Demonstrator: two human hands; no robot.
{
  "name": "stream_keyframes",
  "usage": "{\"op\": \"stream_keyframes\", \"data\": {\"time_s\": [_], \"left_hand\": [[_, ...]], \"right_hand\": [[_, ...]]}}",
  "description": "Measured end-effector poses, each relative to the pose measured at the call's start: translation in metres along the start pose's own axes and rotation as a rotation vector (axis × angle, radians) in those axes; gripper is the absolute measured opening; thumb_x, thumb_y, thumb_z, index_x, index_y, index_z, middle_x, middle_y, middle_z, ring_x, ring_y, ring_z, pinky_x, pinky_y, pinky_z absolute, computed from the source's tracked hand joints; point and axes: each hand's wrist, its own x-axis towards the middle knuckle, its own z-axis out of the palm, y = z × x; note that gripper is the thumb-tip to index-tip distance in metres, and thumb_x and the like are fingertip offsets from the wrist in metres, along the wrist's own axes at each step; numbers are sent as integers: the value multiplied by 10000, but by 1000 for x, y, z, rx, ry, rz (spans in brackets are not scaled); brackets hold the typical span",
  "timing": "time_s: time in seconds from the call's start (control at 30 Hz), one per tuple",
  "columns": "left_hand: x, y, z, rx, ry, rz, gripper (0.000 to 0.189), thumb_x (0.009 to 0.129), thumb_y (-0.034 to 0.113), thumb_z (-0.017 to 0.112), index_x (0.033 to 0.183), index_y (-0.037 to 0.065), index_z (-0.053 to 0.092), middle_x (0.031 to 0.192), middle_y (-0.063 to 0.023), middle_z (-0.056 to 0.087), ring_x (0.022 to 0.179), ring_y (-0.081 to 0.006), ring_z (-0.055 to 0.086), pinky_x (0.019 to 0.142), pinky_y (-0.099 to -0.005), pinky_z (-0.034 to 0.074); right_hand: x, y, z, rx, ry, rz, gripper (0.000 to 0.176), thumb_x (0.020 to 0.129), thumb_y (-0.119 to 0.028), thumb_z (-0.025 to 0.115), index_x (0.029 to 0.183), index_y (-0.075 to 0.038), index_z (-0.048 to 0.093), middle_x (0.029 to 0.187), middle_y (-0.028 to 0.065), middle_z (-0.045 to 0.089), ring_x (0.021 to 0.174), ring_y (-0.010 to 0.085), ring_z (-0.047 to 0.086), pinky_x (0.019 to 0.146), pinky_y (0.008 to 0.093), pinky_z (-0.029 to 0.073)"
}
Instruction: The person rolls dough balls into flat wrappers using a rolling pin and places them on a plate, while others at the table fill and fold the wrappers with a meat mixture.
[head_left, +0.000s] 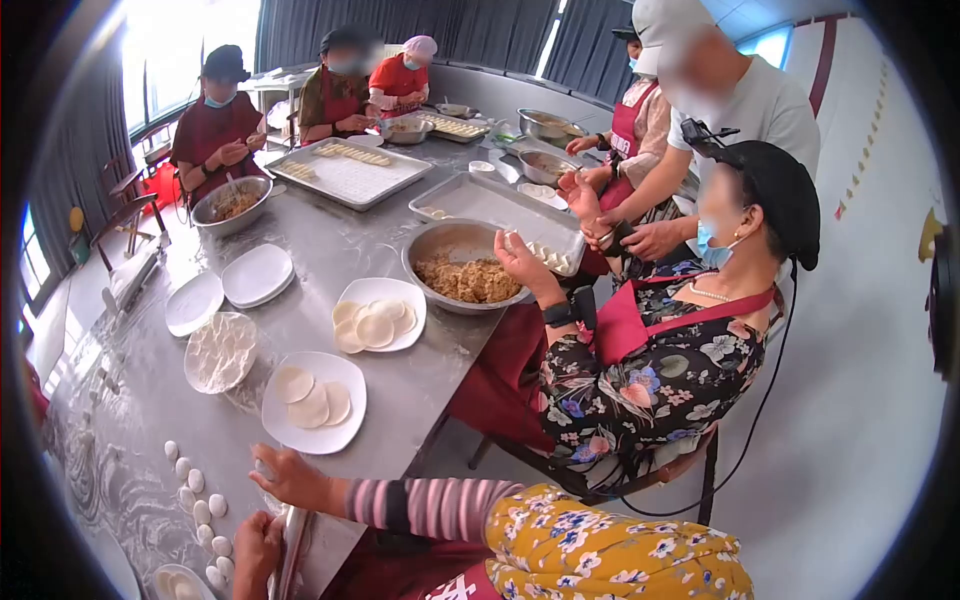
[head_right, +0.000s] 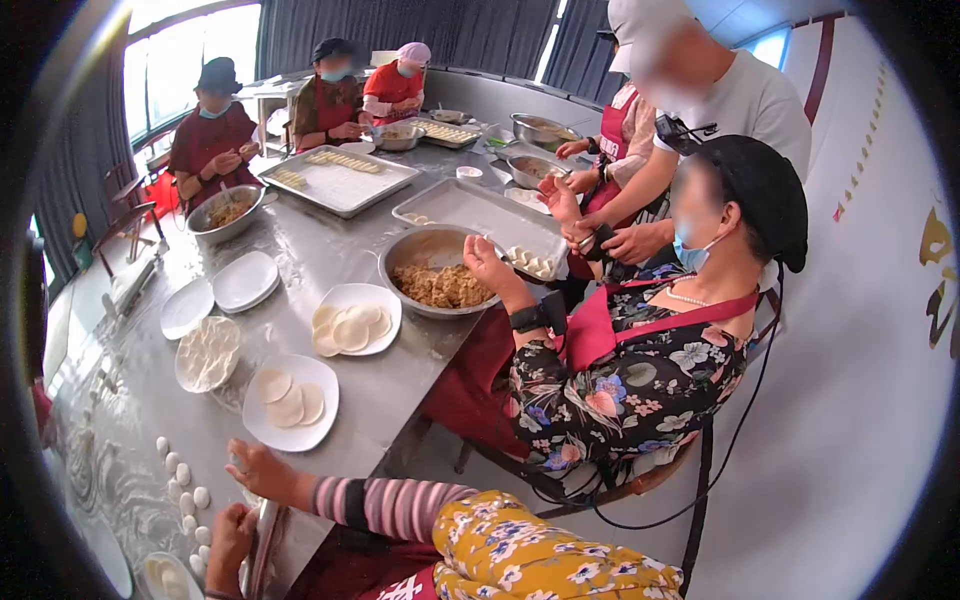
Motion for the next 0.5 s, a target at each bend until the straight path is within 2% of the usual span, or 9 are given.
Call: {"op": "stream_keyframes", "data": {"time_s": [0.1,0.17,0.23,0.33,0.37,0.43,0.5], "left_hand": [[-3,-14,1,-23,-53,-11,112,748,49,571,700,-47,541,559,-119,530,548,-140,500,512,-320,410],[-6,-37,5,9,-52,-3,116,752,52,570,699,-47,539,556,-102,528,546,-127,491,509,-312,405],[-8,-58,9,-240,-41,-37,73,717,27,564,686,-23,522,596,-23,494,576,-90,437,505,-286,382],[-17,-2,-5,-58,-69,-108,86,719,30,570,682,-22,512,590,-10,484,574,-90,438,500,-282,378],[-16,-1,-6,-52,-63,-110,86,719,30,570,682,-22,512,590,-10,484,574,-90,438,500,-282,378],[-6,-5,-2,-98,51,-26,105,734,50,568,712,-47,537,563,-74,532,546,-117,482,510,-298,400],[-4,-11,0,-165,30,-76,103,713,49,574,709,-47,536,566,-71,536,548,-118,486,510,-298,402]], "right_hand": [[-29,-11,-31,10,-67,108,330,752,-101,688,979,-6,469,773,206,552,688,429,552,567,421,451],[-40,-22,-45,13,-18,65,324,751,-96,690,973,-10,469,747,207,545,688,429,550,561,426,443],[-46,-22,-47,114,-34,103,324,758,-113,682,980,-8,471,760,218,547,687,434,549,568,434,444],[-17,-10,-21,8,-102,149,321,764,-136,653,987,-6,461,770,246,546,722,456,531,602,462,437],[-10,-5,-9,15,-99,145,321,764,-136,653,987,-6,461,770,246,546,722,456,531,602,462,437],[3,-4,4,61,-56,93,322,760,-132,652,986,-2,463,773,250,548,724,451,538,604,465,435],[-5,-8,-5,81,-39,95,310,762,-126,653,974,-4,463,758,246,549,723,445,540,599,466,431]]}}
